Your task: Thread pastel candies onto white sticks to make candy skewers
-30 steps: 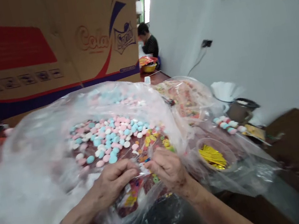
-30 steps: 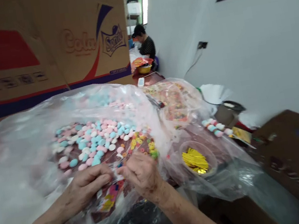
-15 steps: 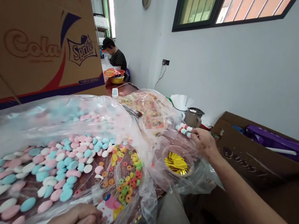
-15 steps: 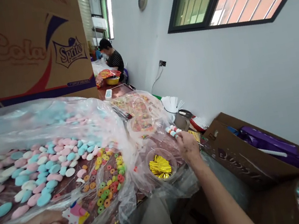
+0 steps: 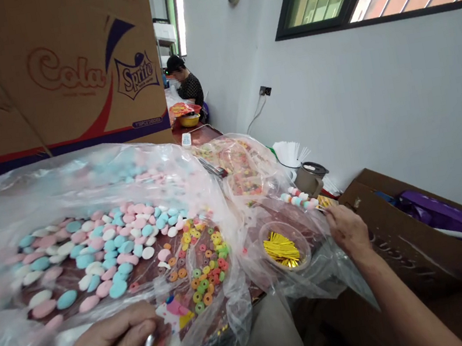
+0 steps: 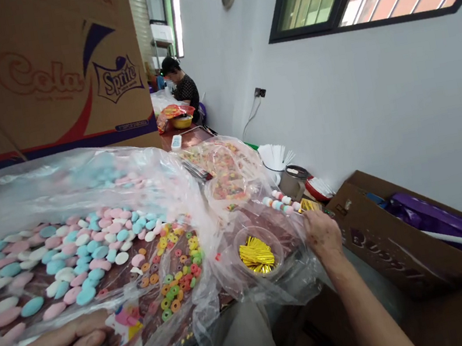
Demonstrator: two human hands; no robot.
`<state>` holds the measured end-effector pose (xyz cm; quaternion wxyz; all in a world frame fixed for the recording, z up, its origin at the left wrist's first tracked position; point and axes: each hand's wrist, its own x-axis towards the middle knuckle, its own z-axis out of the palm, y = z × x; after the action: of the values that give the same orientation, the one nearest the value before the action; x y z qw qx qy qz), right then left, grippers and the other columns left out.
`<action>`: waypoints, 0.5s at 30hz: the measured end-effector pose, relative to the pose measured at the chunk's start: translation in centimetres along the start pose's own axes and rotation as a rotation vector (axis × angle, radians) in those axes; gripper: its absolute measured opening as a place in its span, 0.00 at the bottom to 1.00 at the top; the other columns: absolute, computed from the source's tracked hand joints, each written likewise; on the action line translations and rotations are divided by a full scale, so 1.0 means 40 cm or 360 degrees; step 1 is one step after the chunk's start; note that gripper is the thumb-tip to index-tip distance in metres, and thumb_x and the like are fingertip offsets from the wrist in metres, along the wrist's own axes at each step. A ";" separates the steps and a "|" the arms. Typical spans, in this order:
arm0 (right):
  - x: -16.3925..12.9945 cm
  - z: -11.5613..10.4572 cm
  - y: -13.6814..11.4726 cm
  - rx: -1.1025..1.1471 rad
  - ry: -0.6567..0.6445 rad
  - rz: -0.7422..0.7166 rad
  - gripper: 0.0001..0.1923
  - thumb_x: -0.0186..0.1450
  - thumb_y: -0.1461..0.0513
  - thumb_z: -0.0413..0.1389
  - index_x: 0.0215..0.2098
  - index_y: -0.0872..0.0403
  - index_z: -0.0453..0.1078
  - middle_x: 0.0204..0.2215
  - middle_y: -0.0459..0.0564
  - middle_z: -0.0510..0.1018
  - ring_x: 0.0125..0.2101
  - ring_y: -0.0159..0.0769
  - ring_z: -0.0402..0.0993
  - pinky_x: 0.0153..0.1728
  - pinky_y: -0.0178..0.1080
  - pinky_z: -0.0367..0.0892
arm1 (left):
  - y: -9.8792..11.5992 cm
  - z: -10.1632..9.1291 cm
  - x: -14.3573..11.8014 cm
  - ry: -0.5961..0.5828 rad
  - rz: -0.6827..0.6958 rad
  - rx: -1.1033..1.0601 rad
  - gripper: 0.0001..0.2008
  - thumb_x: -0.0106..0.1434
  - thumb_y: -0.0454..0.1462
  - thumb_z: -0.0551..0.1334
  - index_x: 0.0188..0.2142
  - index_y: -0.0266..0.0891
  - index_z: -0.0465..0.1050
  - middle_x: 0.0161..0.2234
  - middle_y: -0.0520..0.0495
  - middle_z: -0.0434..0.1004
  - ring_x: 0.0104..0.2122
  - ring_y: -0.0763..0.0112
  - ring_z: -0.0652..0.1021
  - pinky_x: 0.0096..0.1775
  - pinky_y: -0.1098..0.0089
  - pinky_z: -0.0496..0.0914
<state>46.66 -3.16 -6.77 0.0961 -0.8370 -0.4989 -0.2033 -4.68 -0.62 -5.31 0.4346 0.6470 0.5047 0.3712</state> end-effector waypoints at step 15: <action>-0.163 -0.274 -0.311 0.1238 0.0301 -0.1218 0.09 0.70 0.60 0.52 0.43 0.48 0.75 0.36 0.47 0.81 0.34 0.37 0.79 0.33 0.35 0.74 | 0.014 -0.033 0.005 -0.0457 0.0139 -0.0271 0.09 0.65 0.39 0.63 0.31 0.40 0.81 0.30 0.49 0.83 0.30 0.70 0.77 0.34 0.74 0.69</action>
<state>30.39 -6.32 -0.27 0.3618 -0.4767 -0.7950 -0.0986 -5.65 -0.26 -4.31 0.5389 0.6754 0.3756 0.3351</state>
